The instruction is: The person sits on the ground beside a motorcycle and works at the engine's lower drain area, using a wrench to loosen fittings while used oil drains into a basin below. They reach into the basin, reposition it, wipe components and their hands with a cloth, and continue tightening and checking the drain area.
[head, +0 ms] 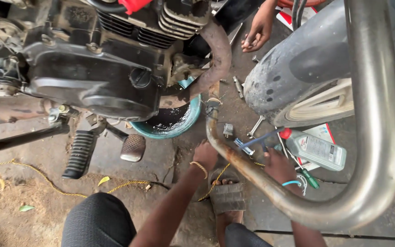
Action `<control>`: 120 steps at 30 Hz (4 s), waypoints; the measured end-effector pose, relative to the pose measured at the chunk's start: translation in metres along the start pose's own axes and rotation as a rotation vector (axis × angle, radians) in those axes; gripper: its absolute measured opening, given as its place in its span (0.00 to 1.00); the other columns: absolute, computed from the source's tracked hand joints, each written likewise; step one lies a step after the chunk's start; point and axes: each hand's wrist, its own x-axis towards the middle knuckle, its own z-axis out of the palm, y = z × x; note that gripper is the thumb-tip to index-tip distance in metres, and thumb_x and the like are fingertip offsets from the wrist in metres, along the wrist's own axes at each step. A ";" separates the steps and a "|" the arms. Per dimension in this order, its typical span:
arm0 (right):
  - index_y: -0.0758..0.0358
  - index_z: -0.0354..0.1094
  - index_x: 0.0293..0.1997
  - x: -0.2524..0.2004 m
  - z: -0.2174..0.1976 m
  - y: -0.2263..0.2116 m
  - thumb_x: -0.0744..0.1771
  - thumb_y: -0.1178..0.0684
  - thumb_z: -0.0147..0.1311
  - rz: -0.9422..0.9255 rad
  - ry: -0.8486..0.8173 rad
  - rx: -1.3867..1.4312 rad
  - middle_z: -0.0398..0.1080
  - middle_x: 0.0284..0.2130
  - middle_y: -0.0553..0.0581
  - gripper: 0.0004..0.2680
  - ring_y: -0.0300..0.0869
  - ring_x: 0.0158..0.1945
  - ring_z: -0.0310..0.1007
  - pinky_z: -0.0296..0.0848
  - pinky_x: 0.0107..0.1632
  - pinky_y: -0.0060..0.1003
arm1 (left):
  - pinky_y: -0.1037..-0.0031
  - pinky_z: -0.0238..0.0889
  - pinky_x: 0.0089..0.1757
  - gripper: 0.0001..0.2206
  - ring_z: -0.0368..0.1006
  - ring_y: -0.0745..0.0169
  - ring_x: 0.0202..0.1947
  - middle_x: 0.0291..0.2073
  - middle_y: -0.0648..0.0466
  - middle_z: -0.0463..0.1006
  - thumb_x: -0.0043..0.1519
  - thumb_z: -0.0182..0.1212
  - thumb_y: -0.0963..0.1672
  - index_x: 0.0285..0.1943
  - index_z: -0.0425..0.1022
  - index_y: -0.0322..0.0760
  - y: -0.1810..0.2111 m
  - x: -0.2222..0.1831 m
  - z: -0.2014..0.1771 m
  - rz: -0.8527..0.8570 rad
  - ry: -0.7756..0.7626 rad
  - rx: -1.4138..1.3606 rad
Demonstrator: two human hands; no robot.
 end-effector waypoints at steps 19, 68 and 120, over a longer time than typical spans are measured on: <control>0.75 0.70 0.53 0.223 0.179 -0.065 0.69 0.49 0.43 -0.273 -0.243 1.152 0.72 0.47 0.72 0.16 0.61 0.48 0.74 0.75 0.48 0.49 | 0.59 0.67 0.39 0.11 0.75 0.44 0.38 0.36 0.45 0.79 0.59 0.59 0.37 0.49 0.77 0.37 0.009 -0.080 -0.098 -0.369 0.787 -0.766; 0.68 0.67 0.53 0.191 -0.027 -0.222 0.73 0.48 0.43 -0.091 -0.371 1.500 0.72 0.43 0.54 0.12 0.38 0.43 0.72 0.71 0.46 0.31 | 0.60 0.74 0.41 0.09 0.81 0.45 0.41 0.48 0.45 0.82 0.65 0.56 0.37 0.54 0.71 0.36 0.004 -0.061 -0.262 -0.039 1.053 -0.594; 0.65 0.67 0.46 0.219 0.022 -0.165 0.74 0.57 0.43 -0.268 -0.482 1.472 0.70 0.38 0.51 0.06 0.37 0.37 0.68 0.70 0.38 0.32 | 0.65 0.75 0.42 0.06 0.82 0.50 0.40 0.52 0.45 0.82 0.66 0.55 0.37 0.50 0.71 0.35 0.002 -0.055 -0.261 -0.026 1.077 -0.693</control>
